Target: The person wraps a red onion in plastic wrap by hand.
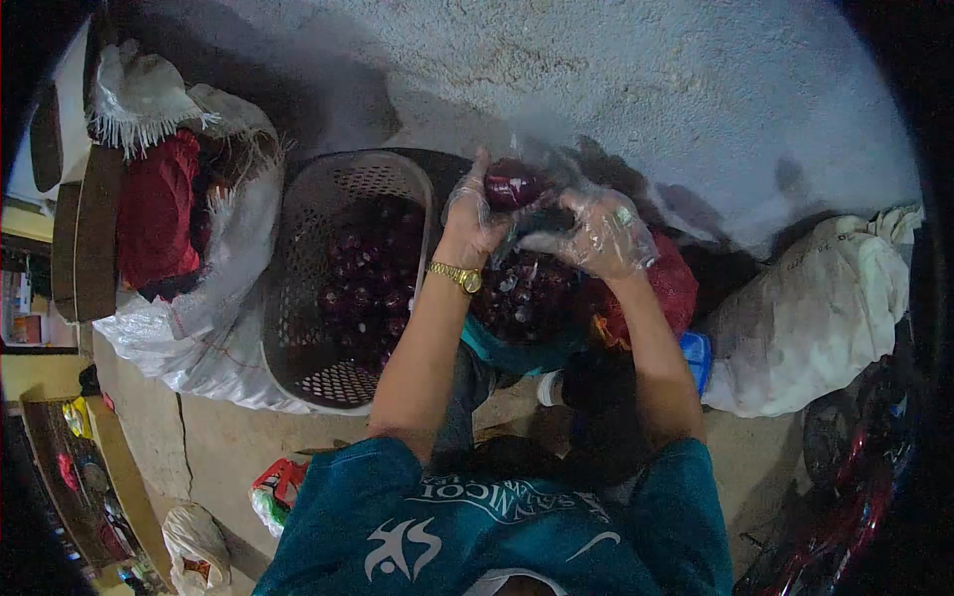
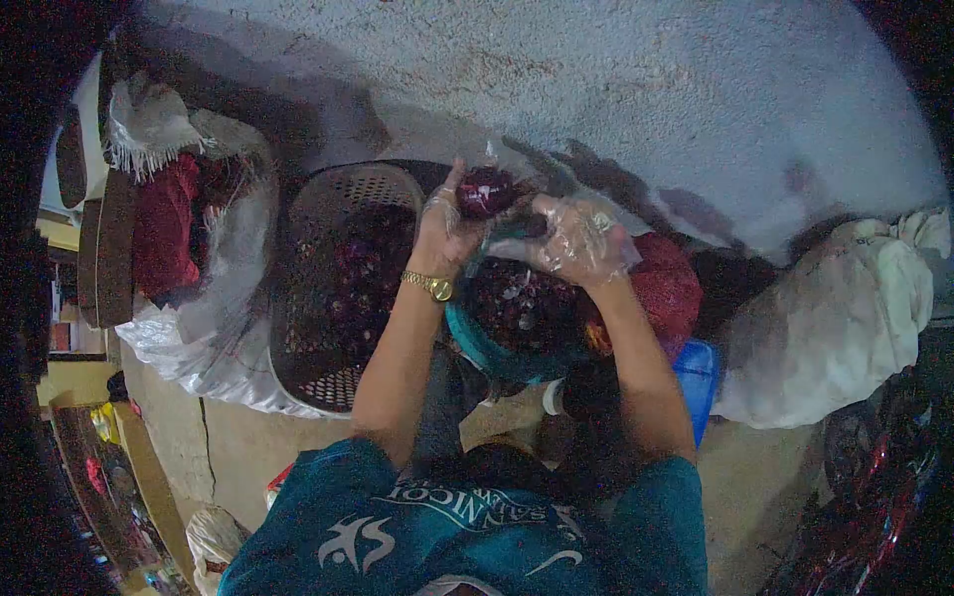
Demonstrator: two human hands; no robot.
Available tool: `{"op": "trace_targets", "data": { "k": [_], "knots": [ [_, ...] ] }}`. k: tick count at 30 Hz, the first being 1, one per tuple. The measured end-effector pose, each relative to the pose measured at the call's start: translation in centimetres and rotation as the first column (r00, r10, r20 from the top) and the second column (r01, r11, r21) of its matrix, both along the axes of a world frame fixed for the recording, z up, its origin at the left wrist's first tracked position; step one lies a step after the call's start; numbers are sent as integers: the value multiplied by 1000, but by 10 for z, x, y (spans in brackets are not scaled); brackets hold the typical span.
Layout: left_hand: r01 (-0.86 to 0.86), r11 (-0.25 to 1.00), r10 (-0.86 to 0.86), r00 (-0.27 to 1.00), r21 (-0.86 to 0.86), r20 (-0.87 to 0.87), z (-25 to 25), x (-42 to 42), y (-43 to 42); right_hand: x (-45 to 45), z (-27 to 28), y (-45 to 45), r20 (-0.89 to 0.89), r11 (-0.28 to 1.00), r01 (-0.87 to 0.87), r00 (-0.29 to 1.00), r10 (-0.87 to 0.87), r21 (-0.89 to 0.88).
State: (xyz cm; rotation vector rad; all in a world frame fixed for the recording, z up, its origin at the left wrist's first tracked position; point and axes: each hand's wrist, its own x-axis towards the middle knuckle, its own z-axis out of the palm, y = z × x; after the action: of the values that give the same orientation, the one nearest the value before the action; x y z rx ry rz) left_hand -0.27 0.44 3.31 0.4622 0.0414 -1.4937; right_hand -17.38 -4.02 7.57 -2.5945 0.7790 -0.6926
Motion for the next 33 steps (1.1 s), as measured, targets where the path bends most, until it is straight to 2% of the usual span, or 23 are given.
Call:
{"op": "trace_targets", "data": {
  "k": [2,4,6,7,9,10,13,15,16,18,20,23,25,29,31,33],
  "knots": [
    [-63,988,40,986,143,161,6,-2,2,4,2,0,-13,996,68,998,-67,52],
    [-57,986,31,986,155,165,9,-3,2,6,-3,-2,-30,985,136,991,-133,103],
    [-51,984,23,986,168,167,6,-3,2,11,-12,-1,235,981,194,955,-181,-33],
    [-18,993,-10,974,118,228,1,-3,1,13,-8,0,235,981,193,955,-180,-33],
    [19,997,-39,957,71,288,0,-6,0,16,4,3,24,925,264,959,-281,273],
    [22,995,-48,958,93,282,4,-9,0,15,2,1,24,925,264,959,-281,273],
    [11,996,-39,950,94,309,7,-14,-2,7,-22,-10,52,949,258,961,-271,180],
    [-3,997,-22,939,72,343,9,-17,-3,6,-33,-15,135,958,287,948,-288,26],
    [-16,996,-16,929,83,369,10,-19,-2,6,-20,-16,113,954,269,952,-284,135],
    [-31,995,-8,919,92,394,8,-19,-2,3,-27,-17,167,963,251,950,-264,94],
    [-25,997,-1,939,71,344,3,-17,-4,3,-31,-18,220,971,235,945,-240,52],
    [-61,986,-5,920,156,391,10,-13,0,11,-7,-9,149,968,202,963,-225,152],
    [-63,990,7,915,126,404,17,-17,4,12,14,3,-69,960,266,963,-261,85],
    [-65,994,14,872,89,489,12,-22,2,14,0,-4,-15,969,235,972,-235,79],
    [-43,997,3,869,69,495,7,-21,0,13,-14,-10,21,963,247,969,-246,-105],
    [-24,999,-4,865,49,502,5,-20,-1,11,-21,-11,25,956,249,968,-248,-153]
  ]
}}
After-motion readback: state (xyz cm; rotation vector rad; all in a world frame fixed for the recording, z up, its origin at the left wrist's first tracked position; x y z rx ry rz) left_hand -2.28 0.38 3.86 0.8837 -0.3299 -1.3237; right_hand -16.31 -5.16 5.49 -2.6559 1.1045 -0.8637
